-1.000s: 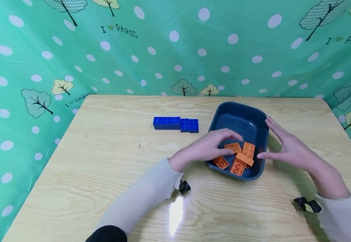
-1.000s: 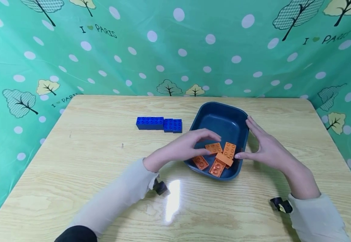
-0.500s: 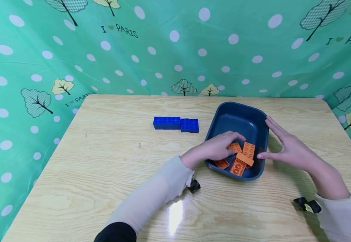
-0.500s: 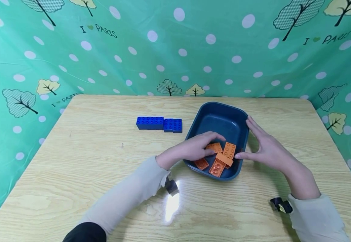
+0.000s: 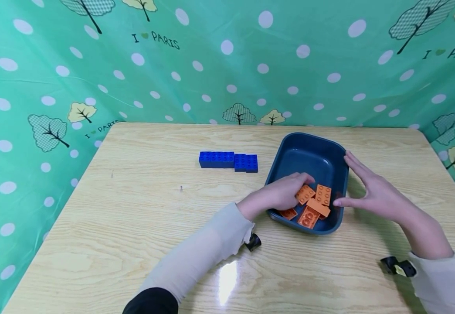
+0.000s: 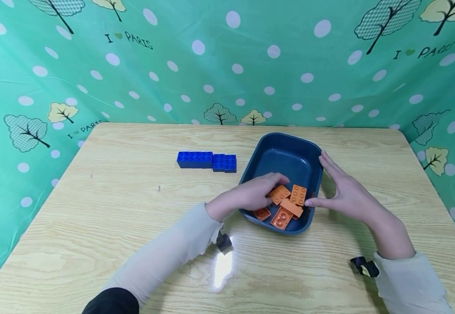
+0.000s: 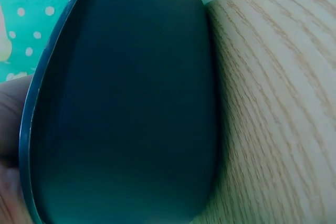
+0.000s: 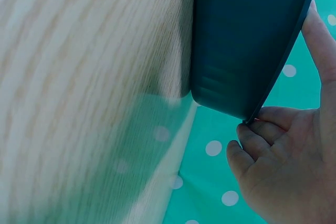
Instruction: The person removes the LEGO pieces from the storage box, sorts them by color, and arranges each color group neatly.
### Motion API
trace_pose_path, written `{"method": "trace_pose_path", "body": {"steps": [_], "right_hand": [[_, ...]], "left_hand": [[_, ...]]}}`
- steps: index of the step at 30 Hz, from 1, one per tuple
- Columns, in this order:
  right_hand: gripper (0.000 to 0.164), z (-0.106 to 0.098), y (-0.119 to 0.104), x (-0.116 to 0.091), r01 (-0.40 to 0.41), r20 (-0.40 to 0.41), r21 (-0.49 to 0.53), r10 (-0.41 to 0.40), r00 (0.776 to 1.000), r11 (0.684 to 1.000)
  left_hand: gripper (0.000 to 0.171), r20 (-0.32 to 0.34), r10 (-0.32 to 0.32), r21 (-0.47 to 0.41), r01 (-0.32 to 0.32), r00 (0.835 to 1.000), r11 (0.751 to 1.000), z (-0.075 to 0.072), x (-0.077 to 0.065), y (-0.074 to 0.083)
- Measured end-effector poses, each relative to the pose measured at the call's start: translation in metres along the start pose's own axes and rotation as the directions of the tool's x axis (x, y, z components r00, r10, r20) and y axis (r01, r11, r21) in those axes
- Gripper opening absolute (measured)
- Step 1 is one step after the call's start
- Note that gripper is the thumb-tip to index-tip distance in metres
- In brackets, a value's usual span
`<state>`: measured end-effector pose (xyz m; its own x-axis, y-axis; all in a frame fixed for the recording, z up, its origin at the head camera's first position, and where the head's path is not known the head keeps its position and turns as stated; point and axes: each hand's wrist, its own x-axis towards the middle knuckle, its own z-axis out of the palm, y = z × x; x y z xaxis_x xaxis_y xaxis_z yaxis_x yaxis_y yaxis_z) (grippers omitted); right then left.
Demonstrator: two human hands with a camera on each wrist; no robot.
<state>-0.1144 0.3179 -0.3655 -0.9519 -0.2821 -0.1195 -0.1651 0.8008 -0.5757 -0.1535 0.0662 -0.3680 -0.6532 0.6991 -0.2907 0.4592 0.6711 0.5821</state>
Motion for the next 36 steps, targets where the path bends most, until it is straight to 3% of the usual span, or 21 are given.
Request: {"method": "trace_pose_path", "body": {"steps": [9,19,31,36], "right_hand": [[0.118,0.0,0.0,0.0,0.003,0.001,-0.009,-0.003,1.0,1.0],[0.118,0.0,0.0,0.001,0.005,0.002,-0.016,-0.005,1.0,1.0],[0.118,-0.002,0.0,-0.002,0.015,0.0,-0.022,-0.015,1.0,1.0],[0.118,-0.001,0.0,-0.002,0.014,0.001,-0.015,-0.014,1.0,1.0]], "left_hand": [[0.057,-0.019,-0.068,0.084,0.069,0.998,0.994,0.003,0.002,0.005],[0.051,-0.033,-0.081,0.116,0.085,0.996,0.99,0.003,0.003,0.005],[0.049,-0.131,-0.013,0.167,0.035,0.991,0.985,-0.015,-0.011,0.012],[0.051,-0.185,0.042,0.126,-0.019,0.982,0.992,-0.024,-0.021,0.011]]}}
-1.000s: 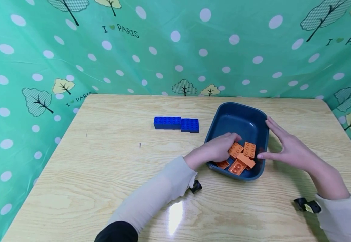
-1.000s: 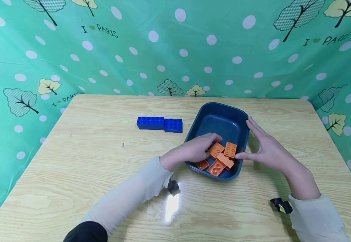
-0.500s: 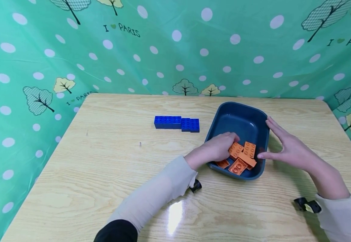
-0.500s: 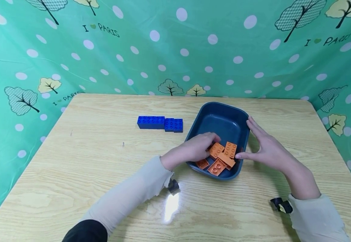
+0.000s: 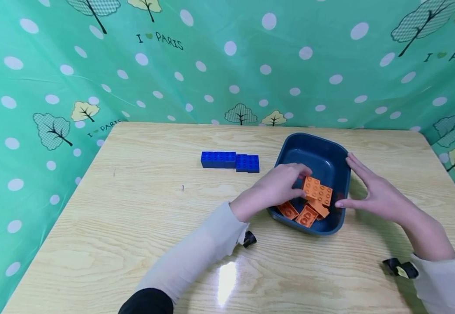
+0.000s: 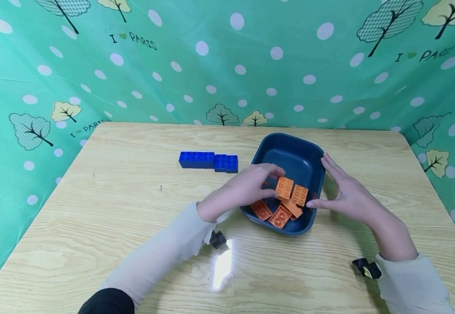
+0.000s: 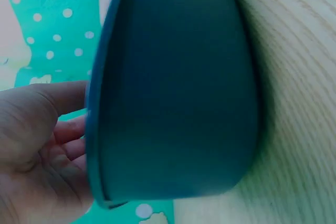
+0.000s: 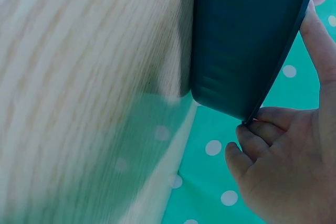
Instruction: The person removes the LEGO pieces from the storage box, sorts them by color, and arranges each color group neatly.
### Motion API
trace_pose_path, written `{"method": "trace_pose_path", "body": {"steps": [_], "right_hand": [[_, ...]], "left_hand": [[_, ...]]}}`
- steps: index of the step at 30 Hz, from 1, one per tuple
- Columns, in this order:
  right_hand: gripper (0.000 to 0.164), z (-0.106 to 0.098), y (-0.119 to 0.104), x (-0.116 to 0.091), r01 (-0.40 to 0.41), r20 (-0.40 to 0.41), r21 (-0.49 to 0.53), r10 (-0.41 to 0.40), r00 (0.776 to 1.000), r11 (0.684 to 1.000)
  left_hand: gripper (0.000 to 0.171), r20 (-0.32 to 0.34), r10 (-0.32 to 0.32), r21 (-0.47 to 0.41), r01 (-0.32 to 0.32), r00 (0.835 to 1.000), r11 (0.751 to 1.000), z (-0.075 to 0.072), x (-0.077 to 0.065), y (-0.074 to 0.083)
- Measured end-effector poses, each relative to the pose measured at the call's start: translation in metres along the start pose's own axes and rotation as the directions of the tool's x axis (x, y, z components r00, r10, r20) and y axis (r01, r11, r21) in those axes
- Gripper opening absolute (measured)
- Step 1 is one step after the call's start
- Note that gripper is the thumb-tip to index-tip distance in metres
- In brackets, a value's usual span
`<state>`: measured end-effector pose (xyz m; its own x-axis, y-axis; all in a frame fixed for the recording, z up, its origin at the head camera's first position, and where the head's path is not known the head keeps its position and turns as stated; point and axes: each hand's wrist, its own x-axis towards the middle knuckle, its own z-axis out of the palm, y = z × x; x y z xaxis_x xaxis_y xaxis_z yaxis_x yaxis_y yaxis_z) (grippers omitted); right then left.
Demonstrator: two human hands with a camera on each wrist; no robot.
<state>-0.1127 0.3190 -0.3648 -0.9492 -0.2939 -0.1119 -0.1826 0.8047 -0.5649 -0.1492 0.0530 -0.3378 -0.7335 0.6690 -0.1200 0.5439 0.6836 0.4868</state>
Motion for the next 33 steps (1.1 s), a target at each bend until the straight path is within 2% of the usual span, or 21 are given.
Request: {"method": "trace_pose_path", "body": {"steps": [8,14,18,25,29,33], "right_hand": [[0.118,0.0,-0.002,0.001,-0.004,0.007,-0.001,0.004,1.0,1.0],[0.119,0.001,-0.001,0.002,0.001,0.001,-0.005,-0.001,1.0,1.0],[0.119,0.001,0.0,0.002,0.01,-0.006,-0.003,-0.01,1.0,1.0],[0.118,0.001,0.0,0.001,0.006,-0.006,0.006,-0.006,1.0,1.0],[0.118,0.001,0.0,0.001,0.009,-0.006,0.01,-0.009,1.0,1.0],[0.118,0.001,0.0,0.001,0.002,-0.006,0.01,-0.002,1.0,1.0]], "left_hand": [[0.053,-0.088,0.026,-0.137,-0.038,0.996,0.99,-0.013,-0.014,-0.008],[0.054,-0.138,0.006,-0.241,-0.039,0.99,0.97,-0.028,-0.031,-0.018],[0.054,-0.184,-0.029,-0.286,-0.026,0.983,0.958,-0.037,-0.042,-0.03],[0.052,-0.278,-0.1,-0.354,-0.005,0.955,0.935,-0.047,-0.063,-0.051],[0.051,-0.3,-0.143,-0.382,0.019,0.943,0.924,-0.048,-0.072,-0.063],[0.05,-0.299,-0.172,-0.393,0.043,0.939,0.918,-0.045,-0.077,-0.073]]}}
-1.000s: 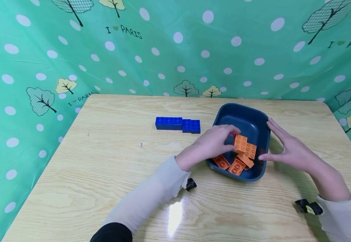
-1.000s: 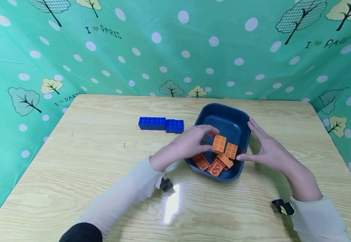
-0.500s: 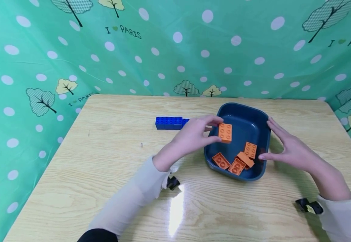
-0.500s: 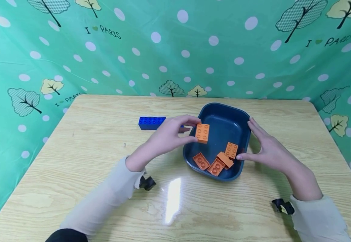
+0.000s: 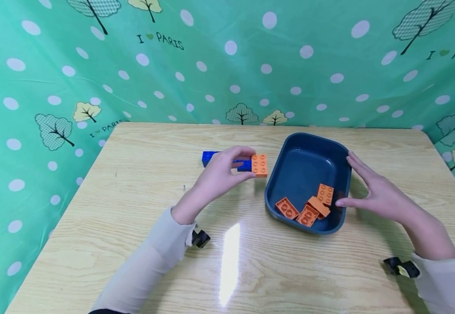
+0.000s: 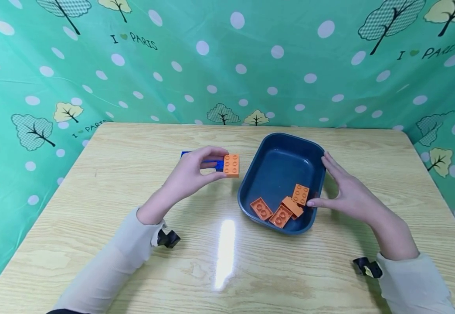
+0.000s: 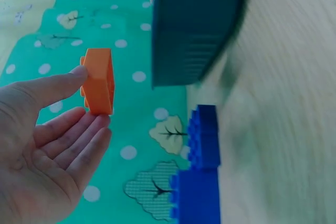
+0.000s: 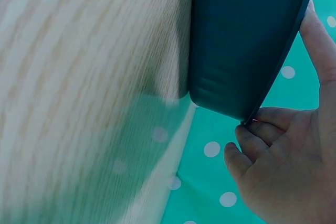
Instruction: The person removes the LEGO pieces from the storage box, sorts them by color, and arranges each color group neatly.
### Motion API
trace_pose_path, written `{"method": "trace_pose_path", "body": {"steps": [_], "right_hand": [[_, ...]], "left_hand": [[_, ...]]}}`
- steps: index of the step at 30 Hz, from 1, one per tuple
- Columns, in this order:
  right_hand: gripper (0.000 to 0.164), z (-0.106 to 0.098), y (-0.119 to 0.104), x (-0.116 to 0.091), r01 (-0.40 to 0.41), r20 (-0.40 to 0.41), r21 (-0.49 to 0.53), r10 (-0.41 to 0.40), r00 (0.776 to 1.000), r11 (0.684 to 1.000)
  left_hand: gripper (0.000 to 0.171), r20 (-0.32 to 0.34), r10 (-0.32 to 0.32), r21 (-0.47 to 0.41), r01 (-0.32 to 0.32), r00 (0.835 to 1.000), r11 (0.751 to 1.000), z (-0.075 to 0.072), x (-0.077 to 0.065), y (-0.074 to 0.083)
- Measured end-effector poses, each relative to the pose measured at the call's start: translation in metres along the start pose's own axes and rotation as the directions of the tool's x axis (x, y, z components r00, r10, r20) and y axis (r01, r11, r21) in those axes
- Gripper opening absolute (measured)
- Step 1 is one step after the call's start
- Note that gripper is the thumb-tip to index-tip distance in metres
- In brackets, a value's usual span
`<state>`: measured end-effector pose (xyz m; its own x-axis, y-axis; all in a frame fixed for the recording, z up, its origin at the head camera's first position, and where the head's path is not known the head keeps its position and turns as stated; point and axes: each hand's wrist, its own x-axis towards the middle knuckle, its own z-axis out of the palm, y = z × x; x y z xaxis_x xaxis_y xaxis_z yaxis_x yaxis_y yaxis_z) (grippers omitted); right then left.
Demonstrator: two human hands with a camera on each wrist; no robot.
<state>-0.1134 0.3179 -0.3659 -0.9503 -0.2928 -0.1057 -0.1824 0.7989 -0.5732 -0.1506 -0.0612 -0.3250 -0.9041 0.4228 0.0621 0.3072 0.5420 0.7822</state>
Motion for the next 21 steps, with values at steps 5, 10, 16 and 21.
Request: {"method": "trace_pose_path", "body": {"steps": [5,10,16,21], "right_hand": [[0.119,0.0,-0.001,-0.001,-0.014,0.004,0.002,0.014,1.0,1.0],[0.119,0.0,-0.001,0.0,-0.015,0.005,-0.011,0.015,1.0,1.0],[0.118,-0.001,-0.001,0.0,-0.012,0.005,-0.021,0.012,1.0,1.0],[0.118,-0.002,-0.001,0.0,-0.008,0.003,-0.022,0.008,1.0,1.0]], "left_hand": [[0.051,0.012,-0.041,-0.001,0.041,0.999,0.999,0.003,-0.001,-0.013],[0.051,0.038,-0.075,0.003,0.075,0.996,0.997,0.012,0.002,-0.024],[0.05,0.08,-0.114,0.031,0.112,0.99,0.993,0.022,0.006,-0.034],[0.05,0.115,-0.137,0.079,0.128,0.984,0.989,0.028,0.008,-0.041]]}}
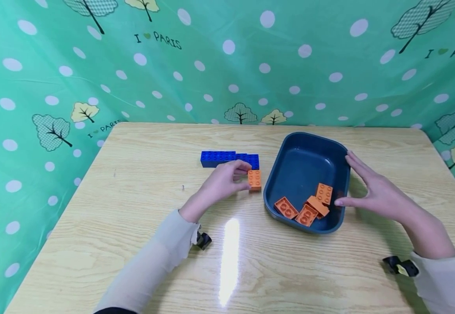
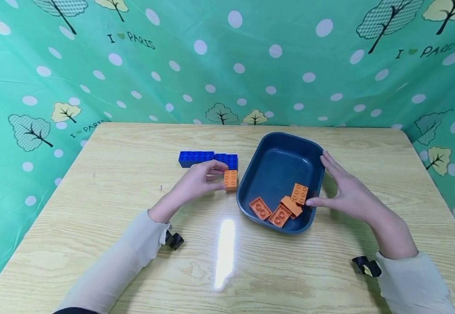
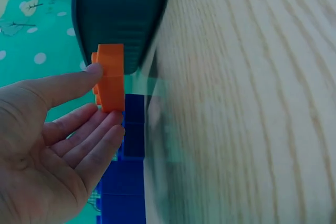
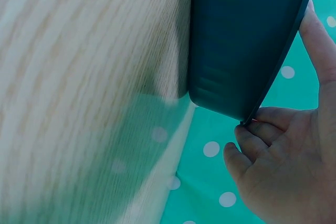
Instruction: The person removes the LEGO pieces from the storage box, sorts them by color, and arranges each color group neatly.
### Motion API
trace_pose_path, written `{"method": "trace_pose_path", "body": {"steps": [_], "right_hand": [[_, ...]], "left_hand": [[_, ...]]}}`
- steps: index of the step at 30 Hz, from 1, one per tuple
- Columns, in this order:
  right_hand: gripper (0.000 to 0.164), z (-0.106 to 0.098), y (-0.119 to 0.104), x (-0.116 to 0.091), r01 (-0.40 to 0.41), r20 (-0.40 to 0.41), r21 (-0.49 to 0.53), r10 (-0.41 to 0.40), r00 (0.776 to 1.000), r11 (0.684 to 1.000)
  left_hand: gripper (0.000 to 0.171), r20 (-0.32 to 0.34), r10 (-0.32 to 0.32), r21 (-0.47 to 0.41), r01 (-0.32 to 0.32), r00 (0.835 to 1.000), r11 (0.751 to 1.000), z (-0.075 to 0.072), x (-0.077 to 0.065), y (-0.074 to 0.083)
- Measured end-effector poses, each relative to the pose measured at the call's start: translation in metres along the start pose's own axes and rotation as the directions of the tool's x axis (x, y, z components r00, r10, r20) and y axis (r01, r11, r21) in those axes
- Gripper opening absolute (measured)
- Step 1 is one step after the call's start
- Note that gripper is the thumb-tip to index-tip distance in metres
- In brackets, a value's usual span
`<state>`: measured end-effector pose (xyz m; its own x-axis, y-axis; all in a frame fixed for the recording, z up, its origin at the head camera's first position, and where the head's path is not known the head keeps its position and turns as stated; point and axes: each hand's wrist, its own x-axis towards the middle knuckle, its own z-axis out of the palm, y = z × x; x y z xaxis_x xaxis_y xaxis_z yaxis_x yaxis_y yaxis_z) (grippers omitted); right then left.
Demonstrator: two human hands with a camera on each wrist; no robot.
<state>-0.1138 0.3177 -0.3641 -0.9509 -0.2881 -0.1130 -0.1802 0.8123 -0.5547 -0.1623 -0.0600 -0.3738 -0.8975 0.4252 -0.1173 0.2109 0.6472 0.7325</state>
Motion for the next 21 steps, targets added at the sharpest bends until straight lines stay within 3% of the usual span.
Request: {"method": "trace_pose_path", "body": {"steps": [12,21], "right_hand": [[0.118,0.0,0.001,0.0,-0.001,0.002,0.009,0.001,1.0,1.0],[0.117,-0.001,0.0,0.0,0.003,0.006,0.015,-0.003,1.0,1.0]], "left_hand": [[0.053,0.036,0.0,0.176,-0.006,0.999,0.984,0.006,0.004,-0.006],[0.054,-0.011,0.031,0.229,-0.027,0.999,0.973,-0.003,-0.002,0.008]]}}
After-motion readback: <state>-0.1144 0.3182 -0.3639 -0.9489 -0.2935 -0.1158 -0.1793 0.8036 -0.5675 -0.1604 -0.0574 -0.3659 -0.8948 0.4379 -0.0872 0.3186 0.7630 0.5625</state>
